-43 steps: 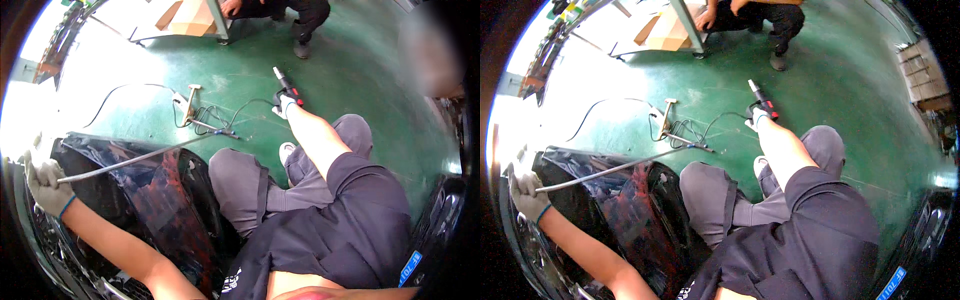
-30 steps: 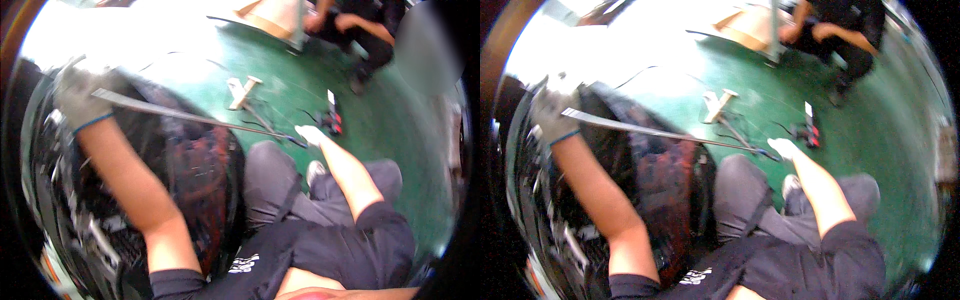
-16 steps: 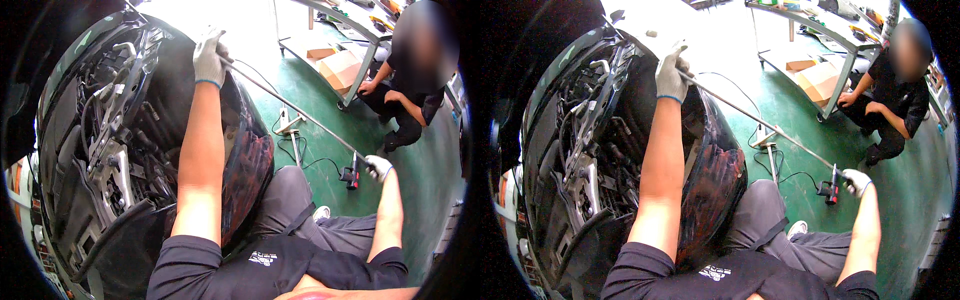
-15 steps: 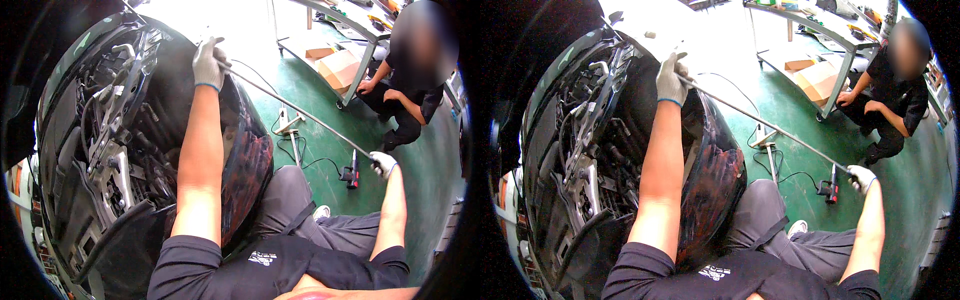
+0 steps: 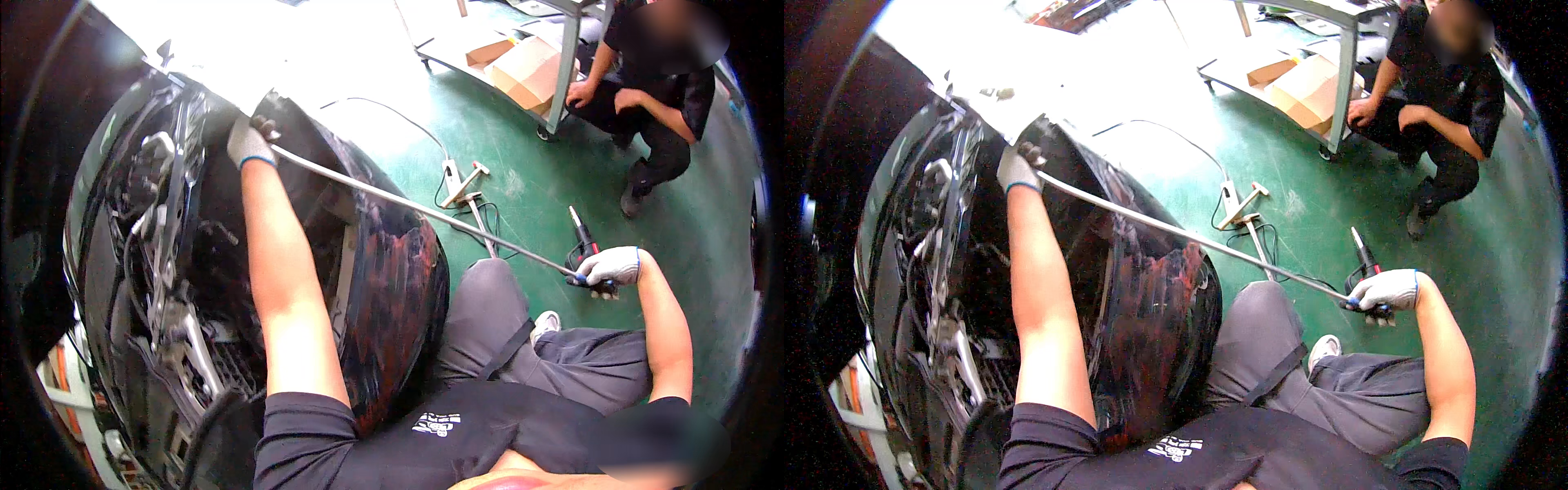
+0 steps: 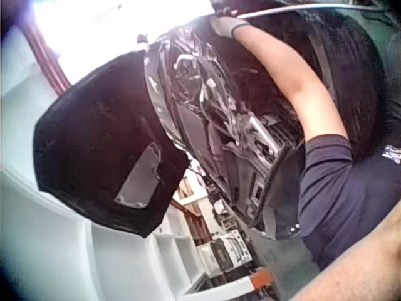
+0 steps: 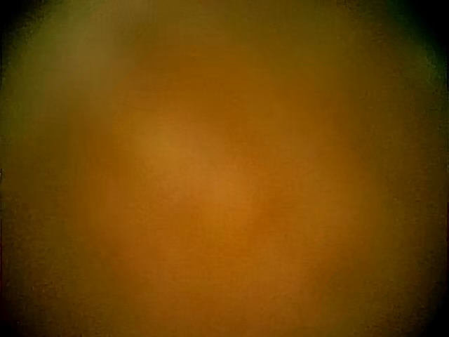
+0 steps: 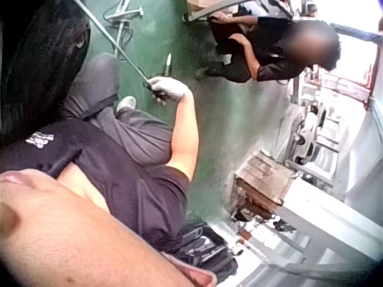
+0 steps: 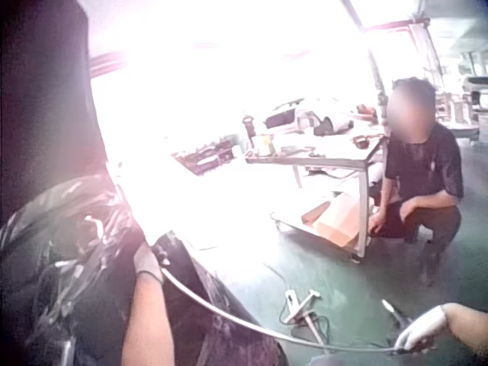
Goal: The person uses a heat gun and a long metal rod to work on a detached black car bumper, likely to remove a protective film or reshape the plastic. They then use a hammer to tap the bumper's edge. The task involves heating, prying, and hammering the bumper surface.
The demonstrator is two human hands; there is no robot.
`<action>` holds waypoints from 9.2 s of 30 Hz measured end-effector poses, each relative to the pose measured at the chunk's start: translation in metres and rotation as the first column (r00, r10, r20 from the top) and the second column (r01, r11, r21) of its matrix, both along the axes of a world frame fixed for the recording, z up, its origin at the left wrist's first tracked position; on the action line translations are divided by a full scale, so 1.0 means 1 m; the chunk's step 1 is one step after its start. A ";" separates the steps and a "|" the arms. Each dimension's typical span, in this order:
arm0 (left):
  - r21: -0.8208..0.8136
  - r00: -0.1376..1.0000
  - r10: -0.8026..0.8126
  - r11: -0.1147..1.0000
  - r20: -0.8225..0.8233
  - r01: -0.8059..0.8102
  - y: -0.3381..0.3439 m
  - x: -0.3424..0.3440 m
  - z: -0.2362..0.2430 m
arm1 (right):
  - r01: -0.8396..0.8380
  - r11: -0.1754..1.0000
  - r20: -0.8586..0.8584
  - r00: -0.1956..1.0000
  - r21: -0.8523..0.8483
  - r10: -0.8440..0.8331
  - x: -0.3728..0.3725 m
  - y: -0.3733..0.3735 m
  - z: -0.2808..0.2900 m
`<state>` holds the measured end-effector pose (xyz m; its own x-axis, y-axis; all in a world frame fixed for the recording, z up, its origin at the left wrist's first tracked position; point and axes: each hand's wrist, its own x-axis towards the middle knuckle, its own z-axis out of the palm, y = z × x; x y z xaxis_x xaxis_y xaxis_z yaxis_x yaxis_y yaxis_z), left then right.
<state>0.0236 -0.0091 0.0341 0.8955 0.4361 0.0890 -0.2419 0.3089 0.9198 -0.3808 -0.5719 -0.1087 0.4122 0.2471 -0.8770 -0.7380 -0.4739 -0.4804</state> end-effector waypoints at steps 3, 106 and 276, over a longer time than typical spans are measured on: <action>0.092 0.998 0.006 0.996 -0.063 0.000 0.007 0.013 0.008 | -0.080 0.980 0.062 0.996 0.185 0.069 -0.007 0.014 -0.027; 0.116 0.981 -0.190 0.976 0.049 0.183 -0.007 0.028 -0.003 | 0.193 0.884 0.079 0.965 0.426 -0.249 0.045 -0.028 -0.113; 0.251 0.983 0.175 0.951 0.052 -0.183 -0.059 0.015 0.005 | 0.792 -0.301 -0.276 -0.174 0.531 -0.945 0.098 0.026 -0.205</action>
